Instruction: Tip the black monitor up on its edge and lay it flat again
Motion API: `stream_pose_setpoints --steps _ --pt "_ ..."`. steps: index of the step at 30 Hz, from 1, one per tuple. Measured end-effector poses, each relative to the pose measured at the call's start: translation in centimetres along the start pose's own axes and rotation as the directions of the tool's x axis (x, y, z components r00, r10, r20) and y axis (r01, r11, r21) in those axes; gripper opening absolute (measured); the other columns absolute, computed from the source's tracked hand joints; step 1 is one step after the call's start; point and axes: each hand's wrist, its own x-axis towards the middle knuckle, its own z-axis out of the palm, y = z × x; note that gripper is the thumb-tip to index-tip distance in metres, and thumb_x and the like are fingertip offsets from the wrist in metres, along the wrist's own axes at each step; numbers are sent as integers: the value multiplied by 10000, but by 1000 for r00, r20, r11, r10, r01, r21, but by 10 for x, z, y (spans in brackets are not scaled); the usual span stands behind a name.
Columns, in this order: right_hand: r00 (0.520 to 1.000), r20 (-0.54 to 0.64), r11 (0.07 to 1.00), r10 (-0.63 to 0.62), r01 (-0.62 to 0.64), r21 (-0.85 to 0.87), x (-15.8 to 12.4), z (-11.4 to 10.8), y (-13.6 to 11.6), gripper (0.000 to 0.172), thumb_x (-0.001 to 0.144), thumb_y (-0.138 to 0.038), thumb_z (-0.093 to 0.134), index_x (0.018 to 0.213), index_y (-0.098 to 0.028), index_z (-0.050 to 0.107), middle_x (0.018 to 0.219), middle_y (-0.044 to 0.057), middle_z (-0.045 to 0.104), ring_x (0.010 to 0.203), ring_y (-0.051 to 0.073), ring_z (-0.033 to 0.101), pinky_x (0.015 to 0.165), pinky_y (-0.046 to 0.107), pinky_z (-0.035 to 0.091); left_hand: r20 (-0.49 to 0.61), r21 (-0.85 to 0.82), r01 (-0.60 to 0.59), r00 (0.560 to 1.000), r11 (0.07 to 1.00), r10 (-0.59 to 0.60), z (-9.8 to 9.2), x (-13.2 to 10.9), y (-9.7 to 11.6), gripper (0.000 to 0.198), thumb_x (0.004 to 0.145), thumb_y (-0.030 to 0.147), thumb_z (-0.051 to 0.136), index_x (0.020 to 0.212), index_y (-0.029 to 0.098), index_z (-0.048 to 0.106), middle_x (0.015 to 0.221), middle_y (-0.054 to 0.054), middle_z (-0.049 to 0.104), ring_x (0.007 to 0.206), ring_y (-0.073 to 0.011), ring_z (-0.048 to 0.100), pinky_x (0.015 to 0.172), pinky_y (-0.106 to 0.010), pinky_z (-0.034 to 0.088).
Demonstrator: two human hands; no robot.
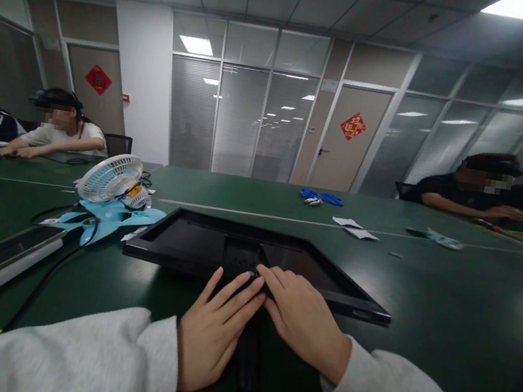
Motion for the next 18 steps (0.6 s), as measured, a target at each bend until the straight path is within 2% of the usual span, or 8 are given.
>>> stream_pose_setpoints --steps 4,8,12,14,16,18 --pt "999 12 998 40 -41 39 -2 -2 2 448 890 -205 515 1335 -252 481 1176 76 633 960 233 622 813 414 515 21 -25 -10 1000 1000 11 -1 0 0 647 894 107 392 1532 177 305 1623 -7 158 1507 -228 90 1183 -498 -157" --pt "997 22 995 80 -81 50 -2 -1 11 420 923 -281 517 1341 -285 480 1136 65 641 964 235 628 812 401 507 21 -116 -1 1000 993 4 1 0 1 633 934 207 432 1546 206 268 1601 -10 240 1500 -244 133 1158 -552 -186" --pt "989 45 989 141 -142 38 1 3 29 379 924 -381 532 1288 -273 529 1077 69 658 940 242 640 827 402 502 75 -229 70 996 971 -54 8 -1 0 593 970 331 466 1533 228 308 1560 -34 347 1487 -255 195 1194 -572 -84" --pt "980 81 982 184 -186 18 3 6 43 366 920 -397 532 1262 -267 545 1050 69 666 934 244 650 836 397 500 144 -273 100 988 957 -63 13 -2 -3 550 988 408 453 1506 243 368 1514 -39 430 1458 -244 288 1215 -561 -2" --pt "961 124 969 245 -244 -25 5 9 59 371 922 -418 519 1256 -258 551 1049 76 670 941 248 659 838 387 497 211 -299 117 976 947 -54 18 -4 -6 514 1000 463 428 1475 266 421 1479 -29 478 1410 -225 388 1227 -538 51" --pt "933 164 947 322 -312 -82 5 13 78 397 931 -449 491 1266 -245 552 1080 94 669 955 257 663 832 381 493 242 -316 123 969 941 -45 20 -6 -9 502 1003 477 424 1463 277 439 1480 -23 476 1382 -210 432 1233 -515 54"
